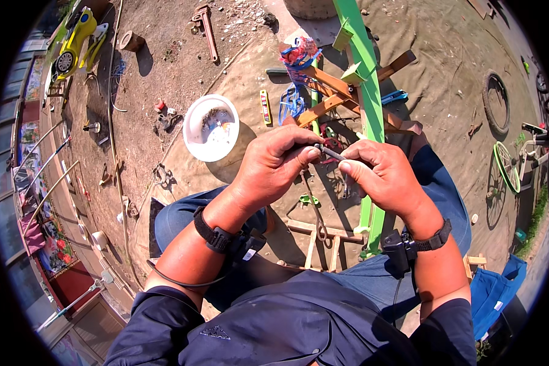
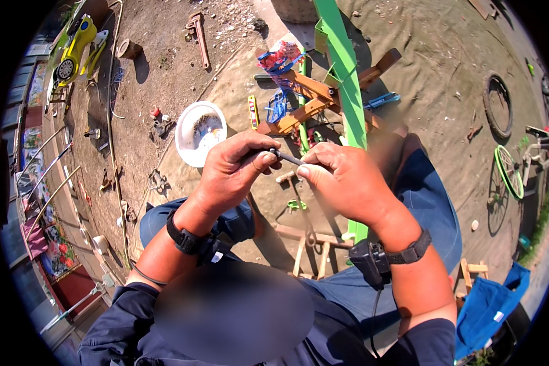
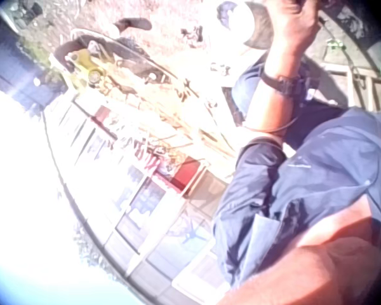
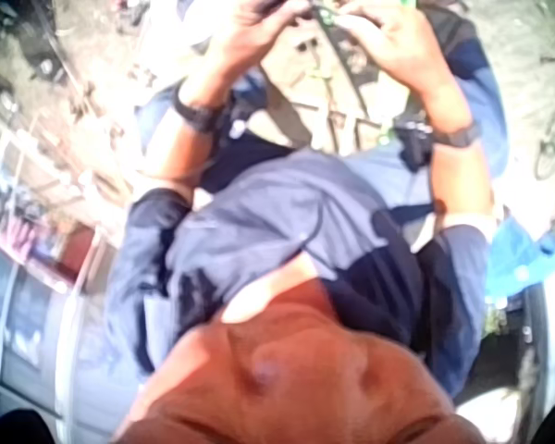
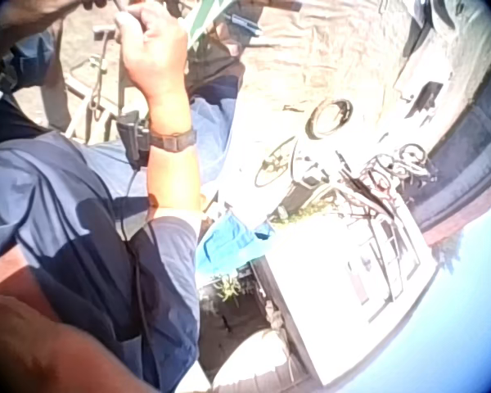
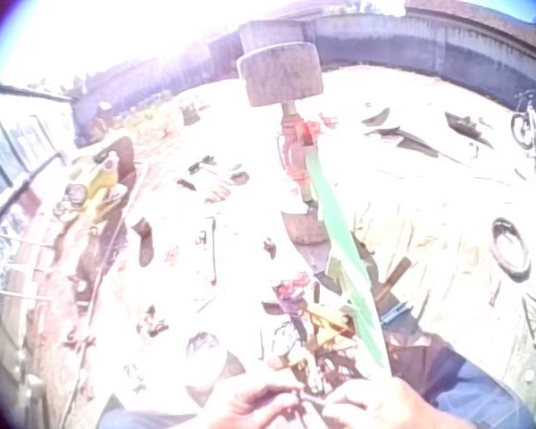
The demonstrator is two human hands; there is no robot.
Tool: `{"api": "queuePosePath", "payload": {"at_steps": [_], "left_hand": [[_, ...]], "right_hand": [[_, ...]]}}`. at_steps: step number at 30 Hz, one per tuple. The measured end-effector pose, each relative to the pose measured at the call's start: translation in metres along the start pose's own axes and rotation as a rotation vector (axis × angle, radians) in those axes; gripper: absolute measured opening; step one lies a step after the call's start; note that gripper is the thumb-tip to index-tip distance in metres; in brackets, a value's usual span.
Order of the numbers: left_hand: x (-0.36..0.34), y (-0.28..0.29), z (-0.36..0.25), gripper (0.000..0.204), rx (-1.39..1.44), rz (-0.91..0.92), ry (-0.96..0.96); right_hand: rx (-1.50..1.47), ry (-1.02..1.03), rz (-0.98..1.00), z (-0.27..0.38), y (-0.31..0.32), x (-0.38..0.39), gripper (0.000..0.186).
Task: The person sits on the ground and works on a green bicycle frame, using a hammer to tap and adjust metal components and fasteners. The person handles the frame, a hammer, and small metal parts while seated in an outdoor workshop area.
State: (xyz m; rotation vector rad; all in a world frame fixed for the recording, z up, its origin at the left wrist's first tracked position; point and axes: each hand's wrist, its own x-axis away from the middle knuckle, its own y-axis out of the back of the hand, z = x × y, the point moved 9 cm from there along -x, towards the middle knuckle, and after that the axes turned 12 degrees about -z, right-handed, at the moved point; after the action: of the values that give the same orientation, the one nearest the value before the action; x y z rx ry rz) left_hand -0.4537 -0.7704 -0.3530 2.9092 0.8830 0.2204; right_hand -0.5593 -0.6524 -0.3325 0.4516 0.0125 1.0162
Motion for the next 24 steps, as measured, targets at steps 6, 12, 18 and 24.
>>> {"api": "queuePosePath", "payload": {"at_steps": [6, 12, 18, 24], "left_hand": [[0.0, -0.001, -0.005, 0.015, -0.017, 0.016, -0.038], [0.001, -0.001, -0.014, 0.018, 0.023, 0.03, -0.098], [0.001, -0.002, -0.019, 0.019, 0.114, 0.058, -0.083], [0.0, -0.003, -0.009, 0.015, 0.243, 0.034, 0.066]], "right_hand": [[0.036, 0.026, 0.004, 0.001, 0.0, 0.001, 0.018], [-0.183, -0.226, 0.124, -0.008, -0.009, 0.004, 0.021], [-0.342, -0.439, 0.207, -0.026, -0.017, 0.012, 0.024], [-0.37, -0.461, 0.175, -0.027, -0.019, 0.012, 0.025]]}}
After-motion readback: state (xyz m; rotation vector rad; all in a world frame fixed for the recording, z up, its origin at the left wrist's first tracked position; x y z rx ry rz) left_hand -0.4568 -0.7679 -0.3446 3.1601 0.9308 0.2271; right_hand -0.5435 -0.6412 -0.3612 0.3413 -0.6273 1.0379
